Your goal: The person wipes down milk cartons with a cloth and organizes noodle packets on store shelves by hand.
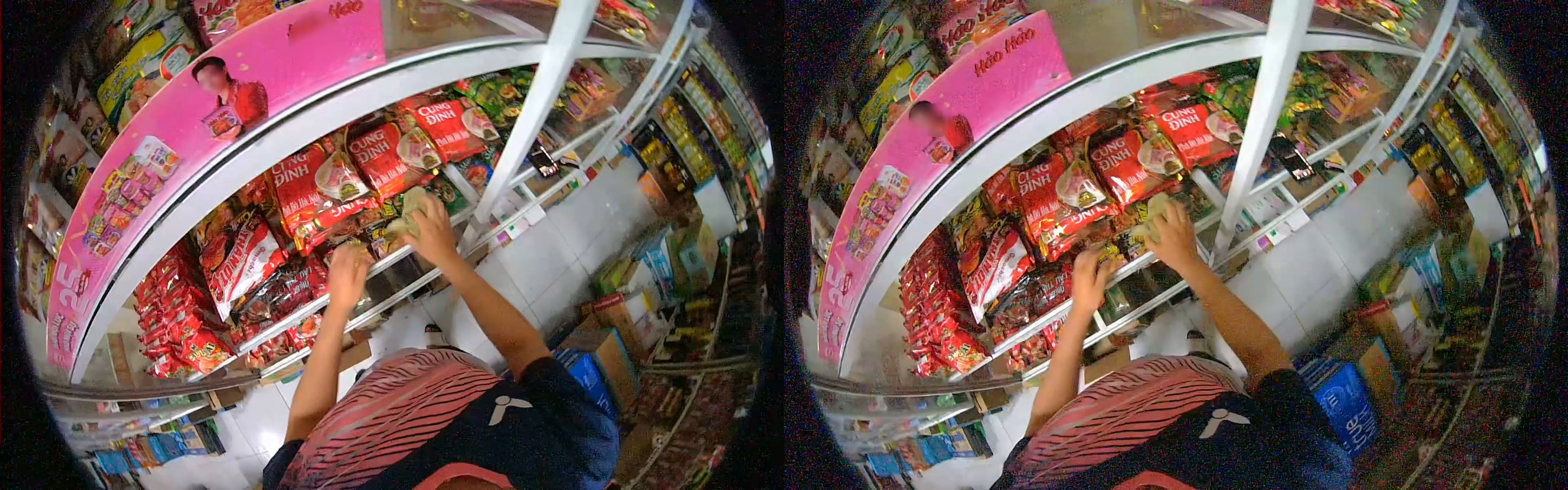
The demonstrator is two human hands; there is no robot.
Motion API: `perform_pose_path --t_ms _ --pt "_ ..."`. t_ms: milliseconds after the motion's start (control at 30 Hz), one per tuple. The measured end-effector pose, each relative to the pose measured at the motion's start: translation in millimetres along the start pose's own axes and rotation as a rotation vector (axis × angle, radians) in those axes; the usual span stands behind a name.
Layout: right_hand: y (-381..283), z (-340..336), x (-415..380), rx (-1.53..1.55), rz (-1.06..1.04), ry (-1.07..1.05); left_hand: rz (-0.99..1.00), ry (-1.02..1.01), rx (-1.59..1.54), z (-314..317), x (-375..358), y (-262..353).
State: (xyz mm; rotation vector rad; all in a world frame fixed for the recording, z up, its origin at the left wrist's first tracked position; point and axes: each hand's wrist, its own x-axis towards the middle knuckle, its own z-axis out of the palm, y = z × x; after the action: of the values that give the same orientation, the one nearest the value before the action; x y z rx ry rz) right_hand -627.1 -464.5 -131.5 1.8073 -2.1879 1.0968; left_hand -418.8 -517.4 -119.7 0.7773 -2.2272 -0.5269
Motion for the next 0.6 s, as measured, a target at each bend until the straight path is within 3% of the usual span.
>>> perform_pose_path --t_ms 67,133,200,233,267,333,467,533,567,600 --pt "9.8 3.3 18.3 0.062 -0.203 0.077 -0.013 -0.131 0.092 -35.2 -24.4 -4.4" --pt "3.2 14.1 21.4 0.126 -0.101 0.058 -0.032 -0.134 0.201 -44.9 -51.5 -22.8" --pt "-23.4 33.2 13.9 -0.088 0.029 0.004 0.014 -0.154 0.265 -46.5 -61.4 -26.2" --pt "-50.0 32.5 10.3 -0.128 0.042 -0.147 0.045 -0.168 0.333 -46.0 -66.1 -23.5" --pt "-67.3 39.2 -3.0 -0.180 -0.301 -0.068 0.045 -0.168 0.330 -42.6 -70.7 -23.2" --pt "-90.6 60.3 -22.1 -0.043 -0.284 -0.038 0.009 -0.121 0.426 -31.7 -68.8 -29.8" --pt "-45.9 26.0 -1.9 -0.016 -0.157 -0.012 0.084 -0.094 0.548 -21.2 -73.3 -48.2" --pt "13.4 19.7 3.8 -0.043 0.053 0.148 0.101 -0.067 0.568 -20.0 -75.9 -50.4" --pt "22.1 15.4 4.1 -0.094 0.165 0.367 0.100 -0.063 0.574 -19.7 -76.0 -50.0" --pt "16.1 17.4 5.8 -0.099 0.163 0.367 0.102 -0.060 0.581 -19.4 -75.2 -50.0"
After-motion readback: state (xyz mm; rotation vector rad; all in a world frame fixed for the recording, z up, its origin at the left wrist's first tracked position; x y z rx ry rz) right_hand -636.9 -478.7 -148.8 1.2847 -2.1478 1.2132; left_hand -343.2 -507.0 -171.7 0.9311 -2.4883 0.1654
